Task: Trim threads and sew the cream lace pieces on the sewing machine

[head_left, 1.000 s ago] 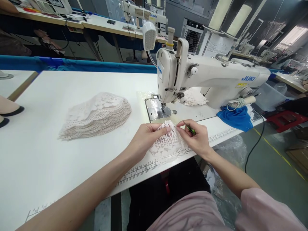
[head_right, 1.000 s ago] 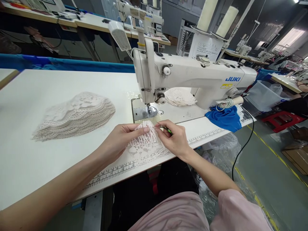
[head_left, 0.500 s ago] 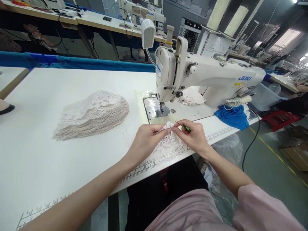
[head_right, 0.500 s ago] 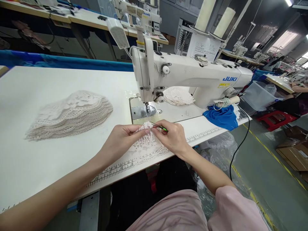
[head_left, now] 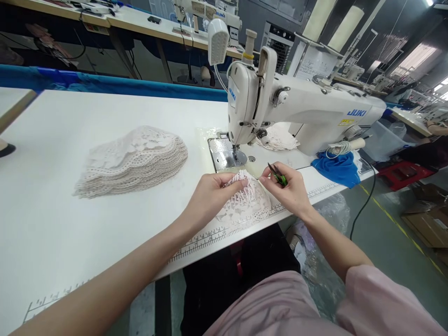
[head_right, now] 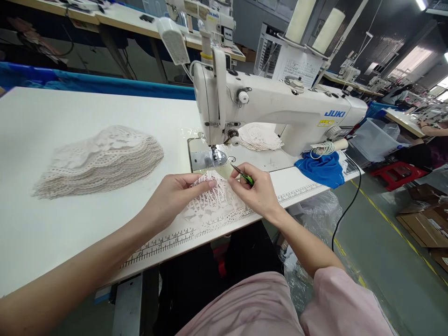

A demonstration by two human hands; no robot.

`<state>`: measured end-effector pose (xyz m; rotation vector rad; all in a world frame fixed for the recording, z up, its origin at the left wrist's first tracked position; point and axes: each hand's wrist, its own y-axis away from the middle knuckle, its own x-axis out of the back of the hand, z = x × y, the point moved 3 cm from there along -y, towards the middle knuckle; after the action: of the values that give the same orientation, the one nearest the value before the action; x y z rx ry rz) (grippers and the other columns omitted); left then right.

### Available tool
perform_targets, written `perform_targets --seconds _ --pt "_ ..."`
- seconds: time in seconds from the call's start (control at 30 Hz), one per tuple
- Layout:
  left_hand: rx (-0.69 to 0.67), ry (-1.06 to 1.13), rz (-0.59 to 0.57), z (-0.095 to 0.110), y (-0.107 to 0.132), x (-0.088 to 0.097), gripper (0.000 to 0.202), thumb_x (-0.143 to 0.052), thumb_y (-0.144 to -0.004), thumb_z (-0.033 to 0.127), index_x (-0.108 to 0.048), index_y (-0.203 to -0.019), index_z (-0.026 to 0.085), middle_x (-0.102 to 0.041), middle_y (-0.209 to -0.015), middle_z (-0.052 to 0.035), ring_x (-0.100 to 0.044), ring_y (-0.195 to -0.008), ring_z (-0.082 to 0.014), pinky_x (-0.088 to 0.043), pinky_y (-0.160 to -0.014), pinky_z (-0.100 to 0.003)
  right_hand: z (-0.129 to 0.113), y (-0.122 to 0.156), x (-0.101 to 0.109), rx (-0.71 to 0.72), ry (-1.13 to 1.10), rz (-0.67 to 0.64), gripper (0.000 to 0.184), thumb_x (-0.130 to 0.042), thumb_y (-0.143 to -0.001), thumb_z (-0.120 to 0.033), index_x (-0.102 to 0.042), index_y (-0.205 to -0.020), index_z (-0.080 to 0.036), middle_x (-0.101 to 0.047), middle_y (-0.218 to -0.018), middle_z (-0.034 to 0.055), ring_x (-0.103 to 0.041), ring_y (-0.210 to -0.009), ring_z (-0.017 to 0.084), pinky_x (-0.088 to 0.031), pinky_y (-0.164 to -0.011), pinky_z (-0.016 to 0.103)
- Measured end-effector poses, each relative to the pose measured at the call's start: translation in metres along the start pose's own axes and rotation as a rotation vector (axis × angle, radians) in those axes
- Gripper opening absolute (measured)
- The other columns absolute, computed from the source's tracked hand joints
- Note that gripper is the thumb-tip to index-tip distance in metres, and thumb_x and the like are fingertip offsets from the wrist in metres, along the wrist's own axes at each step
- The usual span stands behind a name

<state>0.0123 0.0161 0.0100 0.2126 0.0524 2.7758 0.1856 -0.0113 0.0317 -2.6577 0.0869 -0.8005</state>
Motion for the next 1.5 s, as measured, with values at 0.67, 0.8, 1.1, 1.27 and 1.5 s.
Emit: perform_targets --seconds 0.67,0.8,1.1,1.27,1.5 --pt "-0.161 -0.137 0.046 0.001 0.001 0.001 0.023 -0.071 -0.077 0.031 -0.068 -0.098 0.021 -0.07 -0.078 0.0026 -0.061 -0.067 -0.0108 -0.048 -0.063 -0.021 -0.01 0.003 -0.007 0.163 0.441 -0.141 0.013 -0.057 -0.084 -0.02 -0.068 -0.09 -0.018 -0.064 -0.064 -0.0022 -0.05 -0.051 0.008 -0.033 -0.055 0.022" --pt "-0.17 -0.144 0.042 0.0 0.001 0.001 0.025 -0.07 -0.078 0.027 -0.067 -0.102 0.021 -0.071 -0.079 0.0026 -0.061 -0.065 -0.0098 -0.049 -0.063 -0.02 -0.01 0.003 -0.009 0.184 0.512 -0.148 0.013 -0.054 -0.084 -0.019 -0.067 -0.086 -0.019 -0.066 -0.066 -0.0012 -0.054 -0.054 0.01 -0.034 -0.056 0.022" --pt "-0.052 -0.039 0.028 0.0 -0.001 0.003 0.028 -0.073 -0.075 0.027 -0.065 -0.101 0.021 -0.071 -0.072 0.003 -0.064 -0.061 -0.0109 -0.049 -0.054 -0.018 -0.005 0.001 0.006 0.045 0.268 -0.137 0.009 -0.054 -0.083 -0.019 -0.063 -0.083 -0.018 -0.059 -0.064 -0.0025 -0.044 -0.05 0.007 -0.034 -0.052 0.02" --pt "-0.142 -0.19 0.054 0.002 0.002 0.002 0.029 -0.071 -0.077 0.032 -0.065 -0.104 0.023 -0.072 -0.082 0.0016 -0.066 -0.072 -0.0148 -0.053 -0.065 -0.024 -0.011 0.0 0.005 0.003 0.316 -0.253 0.01 -0.056 -0.085 -0.023 -0.065 -0.086 -0.018 -0.054 -0.058 -0.0038 -0.04 -0.049 0.007 -0.03 -0.051 0.021" --pt "-0.353 -0.376 0.073 0.005 0.009 -0.001 0.031 -0.064 -0.083 0.028 -0.063 -0.114 0.024 -0.071 -0.103 -0.0013 -0.066 -0.099 -0.0208 -0.053 -0.077 -0.027 -0.016 -0.006 0.001 -0.053 0.343 -0.344 0.008 -0.058 -0.081 -0.017 -0.064 -0.086 -0.019 -0.051 -0.056 -0.0055 -0.041 -0.051 0.007 -0.029 -0.053 0.021"
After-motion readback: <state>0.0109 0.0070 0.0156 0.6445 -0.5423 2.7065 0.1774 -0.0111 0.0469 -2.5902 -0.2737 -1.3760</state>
